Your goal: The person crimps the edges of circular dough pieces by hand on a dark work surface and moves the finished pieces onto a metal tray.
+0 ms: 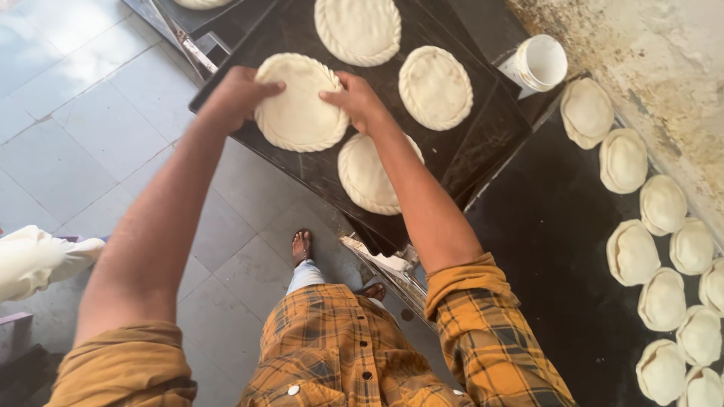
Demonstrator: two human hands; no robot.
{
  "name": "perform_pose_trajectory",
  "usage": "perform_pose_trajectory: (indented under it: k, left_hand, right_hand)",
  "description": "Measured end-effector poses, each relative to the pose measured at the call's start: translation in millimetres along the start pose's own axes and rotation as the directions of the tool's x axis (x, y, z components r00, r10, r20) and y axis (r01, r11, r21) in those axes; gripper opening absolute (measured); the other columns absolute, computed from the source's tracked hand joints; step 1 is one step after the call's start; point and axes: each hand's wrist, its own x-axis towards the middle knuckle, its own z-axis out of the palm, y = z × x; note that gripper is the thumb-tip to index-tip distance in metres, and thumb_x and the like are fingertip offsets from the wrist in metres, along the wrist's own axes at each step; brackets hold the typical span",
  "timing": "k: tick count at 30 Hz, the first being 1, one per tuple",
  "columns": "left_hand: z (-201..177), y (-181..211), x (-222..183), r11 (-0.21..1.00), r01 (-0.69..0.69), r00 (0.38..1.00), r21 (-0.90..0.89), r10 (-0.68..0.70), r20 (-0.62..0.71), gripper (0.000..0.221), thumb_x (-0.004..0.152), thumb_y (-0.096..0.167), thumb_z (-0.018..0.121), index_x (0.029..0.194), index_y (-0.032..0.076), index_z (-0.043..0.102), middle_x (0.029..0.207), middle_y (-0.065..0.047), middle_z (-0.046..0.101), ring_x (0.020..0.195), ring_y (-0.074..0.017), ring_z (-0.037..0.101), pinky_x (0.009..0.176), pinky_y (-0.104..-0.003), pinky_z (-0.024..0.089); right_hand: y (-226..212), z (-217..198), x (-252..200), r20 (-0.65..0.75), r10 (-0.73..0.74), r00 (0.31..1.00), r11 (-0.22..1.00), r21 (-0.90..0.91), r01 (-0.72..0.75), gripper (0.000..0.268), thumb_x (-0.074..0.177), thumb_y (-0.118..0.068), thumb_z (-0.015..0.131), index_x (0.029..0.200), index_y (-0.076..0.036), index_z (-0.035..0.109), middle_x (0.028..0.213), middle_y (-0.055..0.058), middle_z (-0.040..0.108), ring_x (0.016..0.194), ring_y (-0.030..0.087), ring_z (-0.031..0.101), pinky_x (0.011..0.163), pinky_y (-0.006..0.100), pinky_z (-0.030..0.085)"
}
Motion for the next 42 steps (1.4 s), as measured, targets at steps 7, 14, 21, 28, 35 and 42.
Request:
perform_pose_trajectory:
  k: [7,14,21,28,35,42]
  left_hand:
    - [19.2,-7.5,-51.6,0.421,-0.298,0.737,0.856,0.672,-0.073,0.074,0.097,0.047,0.071,0.149,0.000,0.047,0.163,-0.023,0.033,0.153,-0.0379,0.035,0.126,-0.053,0.035]
    - [14.4,-39.8,-42.9,0.352,-0.495,0.778,0.794,0.587,0.225,0.092,0.103,0.070,0.026,0.160,-0.002,0.027,0.167,-0.024,0.022,0.156,-0.0361,0.015,0.125,-0.055,0.012]
    - [8.7,-36.6,-66.7,0.447,-0.479,0.736,0.756,0.674,0.068,0.082,0.103,0.058,0.047,0.159,0.000,0.035,0.168,-0.027,0.023,0.156,-0.0408,0.018,0.123,-0.057,0.016]
    - [-26.0,-60.6,-75.8,0.465,-0.404,0.580,0.788,0.796,-0.173,0.065,0.107,0.041,0.061,0.151,-0.004,0.045,0.151,-0.032,0.048,0.136,-0.0480,0.048,0.112,-0.057,0.038]
    - [-54.0,-73.7,32.9,0.626,-0.118,0.866,0.771,0.445,-0.229,0.060,0.114,0.047,0.046,0.108,-0.008,0.070,0.103,-0.034,0.068,0.103,-0.0516,0.065,0.091,-0.057,0.050]
    - [-76.6,-59.6,43.9,0.855,-0.147,0.977,0.497,0.205,-0.065,0.068,0.104,0.058,0.046,0.120,-0.004,0.070,0.108,-0.025,0.070,0.103,-0.0383,0.066,0.093,-0.048,0.048]
  right_hand:
    - [-47.0,43.4,-70.0,-0.036,-0.539,0.841,0.470,-0.842,0.265,0.071,0.090,-0.034,0.079,0.149,-0.008,0.050,0.157,0.013,0.045,0.145,0.034,0.046,0.122,0.045,0.040]
    - [-19.8,51.4,-44.1,0.319,-0.242,0.916,0.228,-0.899,0.374,0.082,0.107,-0.063,0.038,0.168,-0.014,0.013,0.173,0.018,0.009,0.160,0.036,0.009,0.129,0.055,0.010]
    - [-47.8,44.0,-40.6,0.358,-0.212,0.909,0.244,-0.882,0.404,0.076,0.105,-0.061,0.042,0.163,-0.015,0.026,0.172,0.013,0.013,0.159,0.032,0.013,0.127,0.052,0.010]
    - [-14.7,-50.1,-172.2,-0.381,-0.575,0.724,0.721,-0.654,0.228,0.062,0.096,-0.033,0.078,0.140,0.004,0.056,0.148,0.026,0.055,0.141,0.040,0.052,0.116,0.047,0.041]
    - [84.4,-66.3,-243.3,-0.681,-0.090,0.727,0.981,-0.187,-0.053,0.070,0.094,-0.033,0.071,0.146,0.004,0.043,0.134,0.025,0.067,0.119,0.034,0.066,0.102,0.041,0.049]
    - [94.6,-91.2,-207.5,-0.780,0.110,0.616,0.991,0.041,-0.125,0.064,0.097,-0.028,0.070,0.146,0.002,0.042,0.138,0.021,0.058,0.120,0.028,0.060,0.100,0.039,0.047]
